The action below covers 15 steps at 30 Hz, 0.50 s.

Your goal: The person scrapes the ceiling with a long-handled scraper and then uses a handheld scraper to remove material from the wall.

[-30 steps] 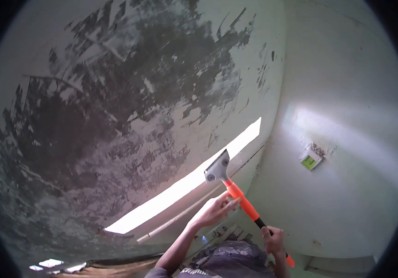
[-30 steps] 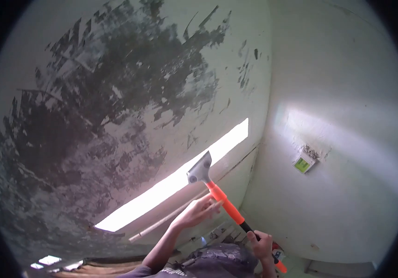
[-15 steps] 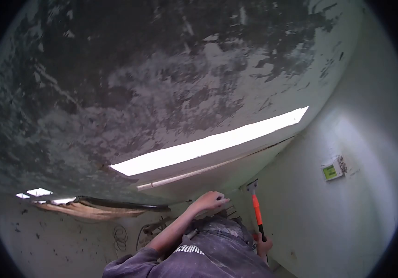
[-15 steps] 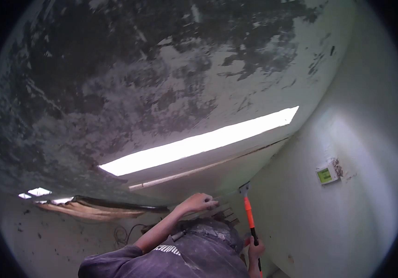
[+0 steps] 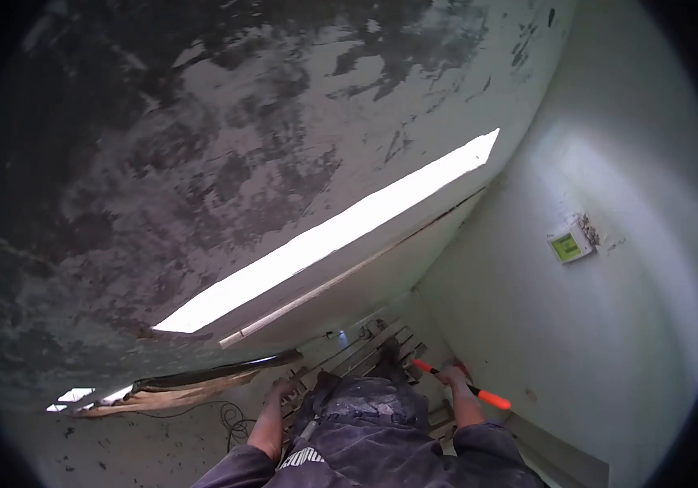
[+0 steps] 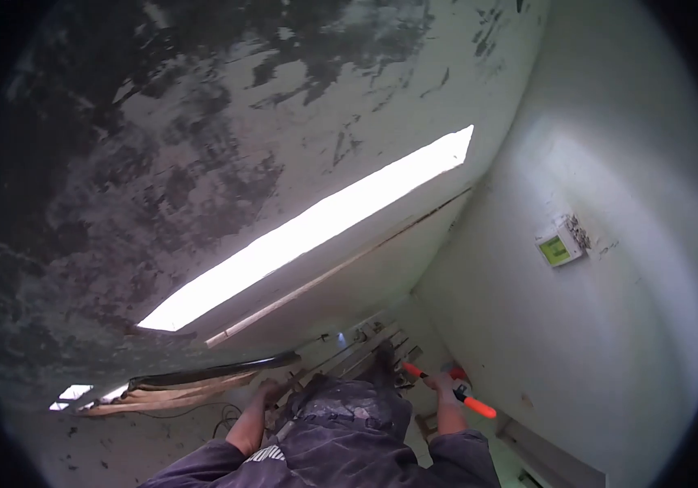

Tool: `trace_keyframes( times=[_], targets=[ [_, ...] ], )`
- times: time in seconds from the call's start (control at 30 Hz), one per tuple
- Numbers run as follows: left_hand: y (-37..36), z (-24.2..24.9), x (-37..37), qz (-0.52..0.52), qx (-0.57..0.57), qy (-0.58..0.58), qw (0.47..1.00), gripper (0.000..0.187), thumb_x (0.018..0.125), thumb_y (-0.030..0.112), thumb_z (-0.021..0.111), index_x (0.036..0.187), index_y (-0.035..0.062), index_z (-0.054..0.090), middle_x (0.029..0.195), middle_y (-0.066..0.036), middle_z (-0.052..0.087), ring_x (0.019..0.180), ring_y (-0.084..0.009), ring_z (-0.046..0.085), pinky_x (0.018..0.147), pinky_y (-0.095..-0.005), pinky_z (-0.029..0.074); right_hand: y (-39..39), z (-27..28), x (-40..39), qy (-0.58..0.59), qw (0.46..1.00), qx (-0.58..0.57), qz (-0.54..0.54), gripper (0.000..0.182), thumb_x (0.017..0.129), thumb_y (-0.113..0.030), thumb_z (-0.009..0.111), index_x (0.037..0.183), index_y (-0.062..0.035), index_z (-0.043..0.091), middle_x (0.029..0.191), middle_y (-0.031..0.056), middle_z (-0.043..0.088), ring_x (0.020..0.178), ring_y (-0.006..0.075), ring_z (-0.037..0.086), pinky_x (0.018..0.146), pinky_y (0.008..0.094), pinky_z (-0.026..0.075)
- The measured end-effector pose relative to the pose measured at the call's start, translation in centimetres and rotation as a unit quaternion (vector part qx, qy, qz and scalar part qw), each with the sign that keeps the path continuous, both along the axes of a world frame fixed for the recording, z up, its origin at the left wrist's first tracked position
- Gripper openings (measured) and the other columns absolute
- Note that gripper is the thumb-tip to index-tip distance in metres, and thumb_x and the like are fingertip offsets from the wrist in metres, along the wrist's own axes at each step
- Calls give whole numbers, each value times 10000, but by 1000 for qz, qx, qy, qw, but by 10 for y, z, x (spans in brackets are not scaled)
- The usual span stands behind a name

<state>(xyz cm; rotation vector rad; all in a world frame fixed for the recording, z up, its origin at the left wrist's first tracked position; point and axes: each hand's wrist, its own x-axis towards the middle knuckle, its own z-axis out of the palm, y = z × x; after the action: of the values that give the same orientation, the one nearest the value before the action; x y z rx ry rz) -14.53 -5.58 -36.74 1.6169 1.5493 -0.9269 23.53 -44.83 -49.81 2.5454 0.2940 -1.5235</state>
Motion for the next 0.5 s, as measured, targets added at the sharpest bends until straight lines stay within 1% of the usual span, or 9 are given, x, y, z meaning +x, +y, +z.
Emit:
trace_keyframes(
  times=[0.1,0.17,0.23,0.27,0.3,0.33,0.37,0.43,0.5],
  targets=[
    [2,-28,-23,2,-31,-30,999,396,819,347,602,1059,41,676,940,-115,712,763,-246,693,670,-383,551,30,15,-4,0,999,28,38,553,791,-514,566,1085,-59,679,1086,187,666,1058,335,624,892,409,485],
    [1,-48,-25,0,-61,-81,995,569,822,548,601,1106,58,652,1023,-194,662,900,-291,674,698,-476,534,40,-20,-5,-7,996,55,64,578,813,-537,528,1121,-67,663,1145,197,638,1107,356,592,925,429,468],
    [-3,-45,0,6,-61,-110,992,551,835,508,592,1172,72,614,1079,-175,640,921,-267,668,766,-440,526,50,-19,-11,-3,993,85,83,607,827,-566,495,1152,-76,648,1204,197,607,1145,357,565,948,443,455],
    [-6,-41,18,-34,-10,-138,990,524,849,461,575,1193,66,585,984,-169,655,826,-268,663,720,-433,527,68,4,-3,19,990,107,94,624,835,-580,481,1173,-80,638,1234,194,591,1167,350,553,963,444,447],
    [-7,-34,36,-73,36,-161,984,499,863,415,558,1213,60,556,889,-163,670,731,-270,659,674,-427,528,71,-18,3,34,983,123,133,630,850,-588,468,1221,-101,613,1282,182,561,1198,334,534,1000,444,424],
    [-1,-48,42,-121,43,-179,975,503,874,419,549,1235,68,531,906,-164,654,730,-271,647,659,-425,530,85,-27,8,79,990,99,65,676,793,-535,588,1272,-59,570,1339,193,522,1247,321,505,1011,428,422],
    [-3,-44,55,-107,60,-193,974,488,885,426,531,1207,61,555,965,-177,647,788,-285,660,664,-421,535,94,-25,5,-14,989,133,71,658,769,-507,629,1247,-56,593,1300,195,555,1216,323,533,980,437,449],
    [4,-48,76,-173,78,-227,955,514,886,459,523,1193,50,582,1143,-243,611,987,-378,634,840,-446,503,107,-22,12,54,988,145,18,576,820,-476,572,1243,-86,603,1307,168,558,1229,311,523,979,438,447],
    [1,-9,100,-140,73,-280,947,475,869,441,541,1126,48,615,1054,-221,651,987,-386,625,847,-442,484,117,-24,7,38,987,156,-17,546,819,-427,556,1233,-74,601,1269,177,582,1209,330,534,963,436,450]
  ],
)
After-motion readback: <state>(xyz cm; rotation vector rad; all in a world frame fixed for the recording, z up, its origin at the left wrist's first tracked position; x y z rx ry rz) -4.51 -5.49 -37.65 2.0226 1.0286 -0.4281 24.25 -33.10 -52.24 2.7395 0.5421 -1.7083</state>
